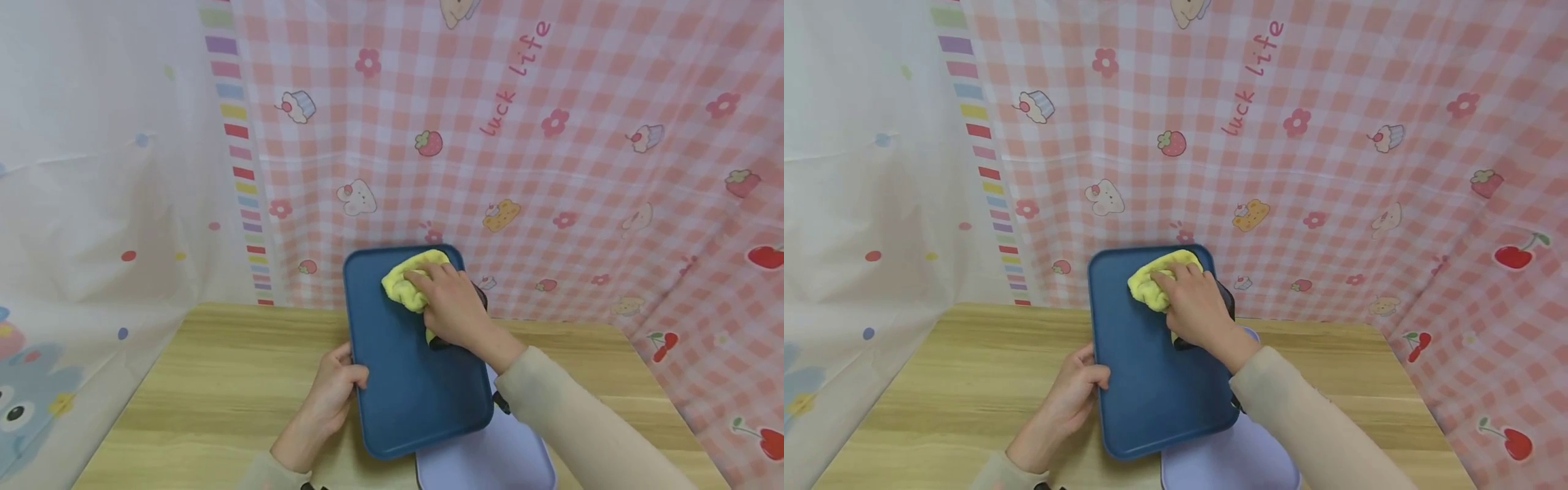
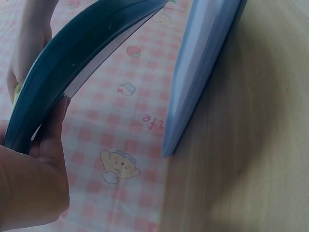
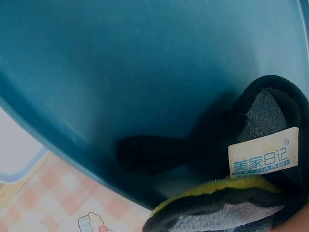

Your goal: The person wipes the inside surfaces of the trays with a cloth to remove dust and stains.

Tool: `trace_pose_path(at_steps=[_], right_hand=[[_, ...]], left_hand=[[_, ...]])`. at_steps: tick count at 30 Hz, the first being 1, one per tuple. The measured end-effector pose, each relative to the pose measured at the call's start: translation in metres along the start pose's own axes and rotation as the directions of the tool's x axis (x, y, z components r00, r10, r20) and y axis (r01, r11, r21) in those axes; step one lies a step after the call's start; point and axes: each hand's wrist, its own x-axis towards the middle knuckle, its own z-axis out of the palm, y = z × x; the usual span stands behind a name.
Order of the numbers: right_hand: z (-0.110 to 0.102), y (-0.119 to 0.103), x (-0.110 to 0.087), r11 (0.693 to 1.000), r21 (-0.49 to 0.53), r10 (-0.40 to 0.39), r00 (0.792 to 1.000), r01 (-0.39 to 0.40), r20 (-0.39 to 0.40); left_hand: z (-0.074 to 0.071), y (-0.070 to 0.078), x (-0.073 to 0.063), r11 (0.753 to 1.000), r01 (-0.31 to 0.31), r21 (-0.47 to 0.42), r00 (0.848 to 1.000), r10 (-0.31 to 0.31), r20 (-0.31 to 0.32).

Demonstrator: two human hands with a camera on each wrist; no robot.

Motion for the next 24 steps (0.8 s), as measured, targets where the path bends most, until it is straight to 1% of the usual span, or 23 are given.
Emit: trace_pose_path(at_steps=[6, 11, 16, 24], right_hand=[[-0.001, 0.008, 0.008, 0.999, -0.003, 0.040, 0.999, -0.040, 0.020], [-0.004, 0.015, 0.011, 0.995, 0.022, 0.093, 0.994, -0.095, 0.060], [-0.005, 0.024, 0.009, 0.988, 0.049, 0.140, 0.986, -0.145, 0.090], [-0.007, 0.034, 0.004, 0.983, 0.069, 0.163, 0.982, -0.170, 0.097]], left_hand=[[-0.001, 0.000, 0.000, 1.000, 0.003, 0.017, 1.000, -0.003, -0.001], [0.001, 0.000, 0.000, 1.000, -0.006, 0.025, 1.000, 0.006, -0.003], [0.001, 0.000, -0.001, 1.000, -0.013, 0.017, 1.000, 0.013, 0.004], [0.002, -0.002, 0.000, 1.000, -0.019, 0.006, 1.000, 0.018, 0.019]])
